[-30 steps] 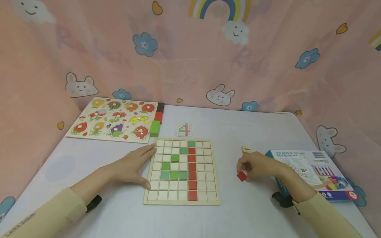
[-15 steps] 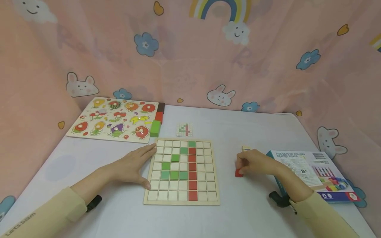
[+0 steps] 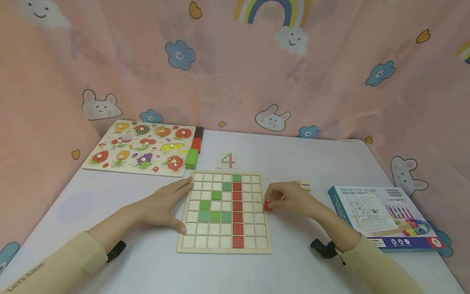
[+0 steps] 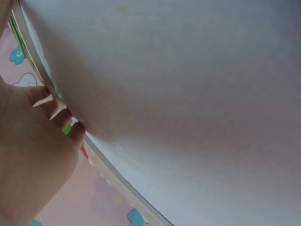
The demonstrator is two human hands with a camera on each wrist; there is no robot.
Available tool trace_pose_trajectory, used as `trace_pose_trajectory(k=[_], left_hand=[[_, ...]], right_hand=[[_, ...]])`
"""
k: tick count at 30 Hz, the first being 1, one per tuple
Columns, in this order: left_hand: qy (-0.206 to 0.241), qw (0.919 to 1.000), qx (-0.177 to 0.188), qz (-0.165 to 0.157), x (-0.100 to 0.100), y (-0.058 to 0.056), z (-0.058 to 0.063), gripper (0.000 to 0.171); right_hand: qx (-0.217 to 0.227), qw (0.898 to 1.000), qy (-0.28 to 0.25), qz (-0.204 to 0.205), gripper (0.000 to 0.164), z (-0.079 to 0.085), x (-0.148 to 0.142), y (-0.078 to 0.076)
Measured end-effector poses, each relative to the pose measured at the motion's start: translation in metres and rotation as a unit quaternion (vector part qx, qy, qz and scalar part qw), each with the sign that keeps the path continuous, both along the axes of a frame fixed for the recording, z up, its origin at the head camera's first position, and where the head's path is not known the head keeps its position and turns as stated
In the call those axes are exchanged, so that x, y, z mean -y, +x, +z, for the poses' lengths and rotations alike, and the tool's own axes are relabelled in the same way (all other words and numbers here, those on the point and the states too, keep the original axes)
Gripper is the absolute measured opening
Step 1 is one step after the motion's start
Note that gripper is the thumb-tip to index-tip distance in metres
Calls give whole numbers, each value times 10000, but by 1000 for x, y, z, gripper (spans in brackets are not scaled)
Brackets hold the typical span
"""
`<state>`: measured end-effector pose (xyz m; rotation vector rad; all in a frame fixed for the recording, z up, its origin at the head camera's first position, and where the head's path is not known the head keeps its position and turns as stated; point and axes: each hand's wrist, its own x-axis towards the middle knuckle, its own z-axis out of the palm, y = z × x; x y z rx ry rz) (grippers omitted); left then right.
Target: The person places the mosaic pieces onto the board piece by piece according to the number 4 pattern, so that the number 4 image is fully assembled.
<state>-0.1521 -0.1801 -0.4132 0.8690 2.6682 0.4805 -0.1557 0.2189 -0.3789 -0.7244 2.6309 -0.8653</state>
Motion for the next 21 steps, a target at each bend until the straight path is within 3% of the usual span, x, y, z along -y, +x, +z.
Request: trace_pose_trajectory(k=[11,21], left_hand=[[9,10000,8,3,-2,0,2,130],[-25,10000,-27,0,0,0,-1,130]], right_hand=[[349,9985,-291,292,8,-9,35,1],[601,9974,-174,356,9,-15,48,5]])
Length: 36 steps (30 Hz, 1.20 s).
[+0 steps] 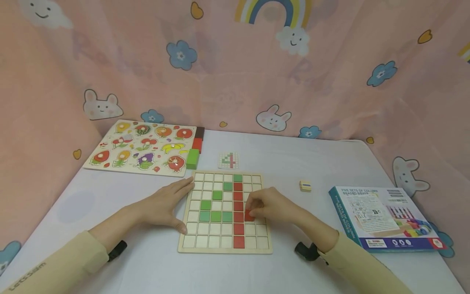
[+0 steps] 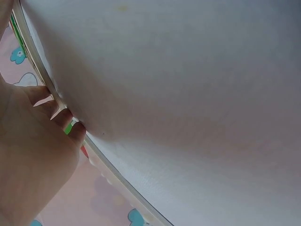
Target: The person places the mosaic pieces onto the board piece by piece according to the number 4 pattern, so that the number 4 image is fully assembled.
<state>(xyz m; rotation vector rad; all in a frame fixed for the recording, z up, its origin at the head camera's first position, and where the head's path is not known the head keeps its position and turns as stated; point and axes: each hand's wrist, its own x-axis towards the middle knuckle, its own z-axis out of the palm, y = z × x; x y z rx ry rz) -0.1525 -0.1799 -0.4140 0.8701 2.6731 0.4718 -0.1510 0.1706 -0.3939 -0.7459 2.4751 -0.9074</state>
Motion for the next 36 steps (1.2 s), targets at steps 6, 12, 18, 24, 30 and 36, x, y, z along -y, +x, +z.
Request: trace_pose_trajectory(k=[6,12,18,24,30,36], left_hand=[[-12,10000,30,29,0,0,1,130],[-1,10000,37,17,-1,0,2,130],[3,10000,45,9,0,0,1,130],[11,10000,37,17,1,0,0,130],[-60,9996,184,183,0,4,3,132],[-144,9995,-215,203,-2,8,7,122]], right_hand=[[-4,9999,152,-6,8,3,1,3],[-77,9998,170,100,7,2,1,3],[-265,9993,234,83,7,2,3,4],[-425,9986,305,108,10,1,5,4],[-457,9979,399,-229,9,3,1,5],[-1934,9696,1097,-1026,23,10,-19,2]])
